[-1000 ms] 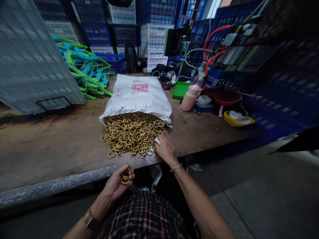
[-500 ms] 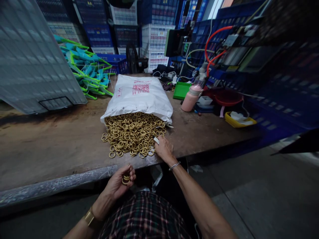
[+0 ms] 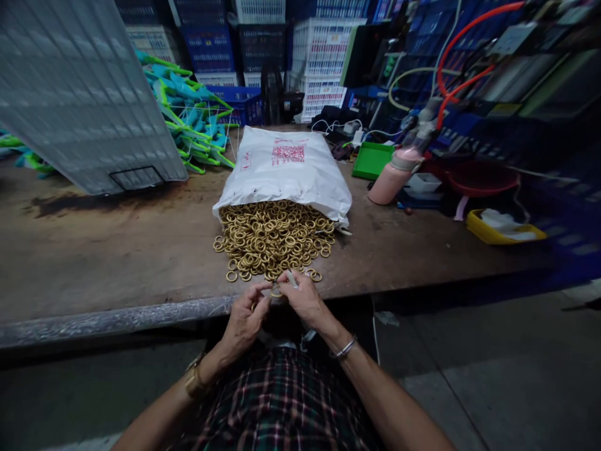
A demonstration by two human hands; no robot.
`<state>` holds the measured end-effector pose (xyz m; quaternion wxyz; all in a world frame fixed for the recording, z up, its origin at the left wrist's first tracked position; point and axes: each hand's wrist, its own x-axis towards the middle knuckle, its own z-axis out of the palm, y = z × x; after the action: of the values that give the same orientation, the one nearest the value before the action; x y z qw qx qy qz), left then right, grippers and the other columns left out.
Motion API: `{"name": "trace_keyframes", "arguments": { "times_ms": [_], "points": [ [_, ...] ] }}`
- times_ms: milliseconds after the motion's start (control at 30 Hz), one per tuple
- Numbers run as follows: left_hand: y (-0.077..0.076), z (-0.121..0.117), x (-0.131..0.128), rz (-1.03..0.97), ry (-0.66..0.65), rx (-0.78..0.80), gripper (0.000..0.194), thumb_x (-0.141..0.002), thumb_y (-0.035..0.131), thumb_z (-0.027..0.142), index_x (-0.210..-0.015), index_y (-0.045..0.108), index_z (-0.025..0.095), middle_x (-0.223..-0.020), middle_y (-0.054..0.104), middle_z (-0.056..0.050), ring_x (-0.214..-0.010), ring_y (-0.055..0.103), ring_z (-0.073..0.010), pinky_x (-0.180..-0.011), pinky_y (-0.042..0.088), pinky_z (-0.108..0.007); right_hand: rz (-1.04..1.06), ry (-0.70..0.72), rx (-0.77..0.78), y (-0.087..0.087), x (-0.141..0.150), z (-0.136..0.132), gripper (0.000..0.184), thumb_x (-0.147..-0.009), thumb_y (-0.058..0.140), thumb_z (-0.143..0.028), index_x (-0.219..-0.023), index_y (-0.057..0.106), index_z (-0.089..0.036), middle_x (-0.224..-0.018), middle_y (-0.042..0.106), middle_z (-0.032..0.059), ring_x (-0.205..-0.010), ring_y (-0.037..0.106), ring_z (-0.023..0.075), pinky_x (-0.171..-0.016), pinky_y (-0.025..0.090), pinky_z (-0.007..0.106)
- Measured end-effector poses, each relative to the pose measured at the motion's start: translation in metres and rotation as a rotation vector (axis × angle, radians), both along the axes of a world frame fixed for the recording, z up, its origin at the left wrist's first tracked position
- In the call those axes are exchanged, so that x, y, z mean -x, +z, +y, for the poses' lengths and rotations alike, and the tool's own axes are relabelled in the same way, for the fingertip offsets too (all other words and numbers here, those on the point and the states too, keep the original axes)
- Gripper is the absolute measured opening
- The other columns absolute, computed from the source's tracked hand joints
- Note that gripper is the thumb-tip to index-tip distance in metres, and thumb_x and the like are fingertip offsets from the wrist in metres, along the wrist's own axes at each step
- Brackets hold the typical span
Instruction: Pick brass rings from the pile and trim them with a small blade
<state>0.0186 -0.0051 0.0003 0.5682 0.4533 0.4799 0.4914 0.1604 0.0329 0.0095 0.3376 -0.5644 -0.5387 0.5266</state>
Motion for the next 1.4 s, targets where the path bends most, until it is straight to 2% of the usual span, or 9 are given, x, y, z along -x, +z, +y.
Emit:
{"name": "trace_keyframes", "arguments": {
  "times_ms": [167, 333, 433, 533, 700, 833, 967, 1267, 1400],
  "points": [
    [-0.001, -0.005, 0.004, 0.05, -0.013, -0.061, 0.021, -0.073, 0.059, 0.018, -0.092, 0.067, 0.018, -0.07, 0.059, -0.002, -0.062, 0.046, -0.0141, -0.063, 0.035, -0.023, 0.171, -0.021, 0.202, 0.001, 0.012, -0.008, 0.015, -0.065, 0.051, -0.03, -0.074, 0.048, -0.019, -0.048, 0.038, -0.0099, -0.037, 0.024, 0.0035, -0.036, 0.018, 0.017],
    [0.0, -0.007, 0.004, 0.014, -0.021, -0.056, 0.02, -0.071, 0.061, 0.019, -0.09, 0.067, 0.019, -0.085, 0.064, -0.006, -0.075, 0.053, -0.0191, -0.073, 0.037, -0.026, 0.184, -0.017, 0.237, -0.003, 0.016, -0.008, 0.016, -0.066, 0.052, -0.031, -0.074, 0.048, -0.018, -0.047, 0.037, -0.0102, -0.036, 0.024, 0.0032, -0.035, 0.018, 0.017],
    [-0.002, -0.009, 0.004, 0.09, -0.066, -0.108, 0.015, -0.074, 0.058, 0.021, -0.087, 0.067, 0.018, -0.079, 0.063, -0.005, -0.071, 0.052, -0.018, -0.07, 0.038, -0.026, 0.167, -0.022, 0.208, -0.009, 0.017, -0.008, 0.015, -0.066, 0.052, -0.031, -0.072, 0.05, -0.018, -0.048, 0.037, -0.0095, -0.038, 0.027, 0.0033, -0.035, 0.019, 0.017],
    [-0.002, -0.008, 0.004, 0.105, -0.065, -0.061, 0.014, -0.076, 0.056, 0.027, -0.08, 0.065, 0.017, -0.068, 0.059, -0.003, -0.06, 0.047, -0.0134, -0.06, 0.036, -0.023, 0.168, -0.009, 0.233, -0.012, 0.017, -0.009, 0.02, -0.07, 0.048, -0.038, -0.071, 0.05, -0.018, -0.05, 0.039, -0.0085, -0.036, 0.024, 0.0035, -0.034, 0.017, 0.018],
    [0.001, -0.005, 0.005, -0.006, -0.039, 0.149, 0.022, -0.075, 0.056, 0.037, -0.077, 0.057, 0.016, -0.056, 0.048, 0.003, -0.046, 0.04, -0.0083, -0.045, 0.032, -0.019, 0.055, 0.028, 0.104, -0.016, 0.017, -0.012, 0.026, -0.073, 0.05, -0.043, -0.065, 0.049, -0.018, -0.051, 0.039, -0.0075, -0.04, 0.026, 0.0044, -0.039, 0.023, 0.019],
    [-0.001, -0.006, 0.006, -0.044, -0.101, 0.251, 0.028, -0.075, 0.054, 0.044, -0.08, 0.052, 0.017, -0.056, 0.046, 0.004, -0.043, 0.039, -0.0066, -0.039, 0.028, -0.017, -0.036, 0.055, 0.014, -0.014, 0.018, -0.011, 0.023, -0.073, 0.052, -0.039, -0.066, 0.053, -0.017, -0.053, 0.043, -0.0061, -0.049, 0.035, 0.0069, -0.048, 0.03, 0.019],
    [-0.007, -0.008, 0.006, -0.101, -0.141, 0.284, 0.029, -0.076, 0.052, 0.047, -0.078, 0.049, 0.017, -0.058, 0.046, 0.004, -0.042, 0.038, -0.0055, -0.038, 0.028, -0.016, -0.068, 0.081, -0.002, -0.007, 0.02, -0.011, 0.02, -0.072, 0.05, -0.035, -0.063, 0.053, -0.017, -0.056, 0.048, -0.0048, -0.056, 0.041, 0.009, -0.055, 0.033, 0.02],
    [-0.01, -0.01, 0.007, -0.261, -0.136, 0.291, 0.031, -0.077, 0.05, 0.048, -0.078, 0.049, 0.016, -0.059, 0.046, 0.004, -0.043, 0.037, -0.0044, -0.037, 0.025, -0.015, 0.003, 0.112, 0.024, -0.009, 0.02, -0.012, 0.021, -0.075, 0.047, -0.033, -0.062, 0.05, -0.017, -0.052, 0.045, -0.0058, -0.052, 0.038, 0.0081, -0.053, 0.032, 0.021],
    [-0.008, -0.01, 0.007, -0.27, -0.116, 0.29, 0.032, -0.077, 0.05, 0.048, -0.079, 0.049, 0.016, -0.06, 0.046, 0.004, -0.043, 0.036, -0.0042, -0.037, 0.024, -0.015, -0.128, 0.085, -0.085, -0.012, 0.018, -0.013, 0.023, -0.08, 0.04, -0.031, -0.064, 0.05, -0.018, -0.057, 0.049, -0.003, -0.056, 0.043, 0.0098, -0.056, 0.033, 0.021]
  ]
}}
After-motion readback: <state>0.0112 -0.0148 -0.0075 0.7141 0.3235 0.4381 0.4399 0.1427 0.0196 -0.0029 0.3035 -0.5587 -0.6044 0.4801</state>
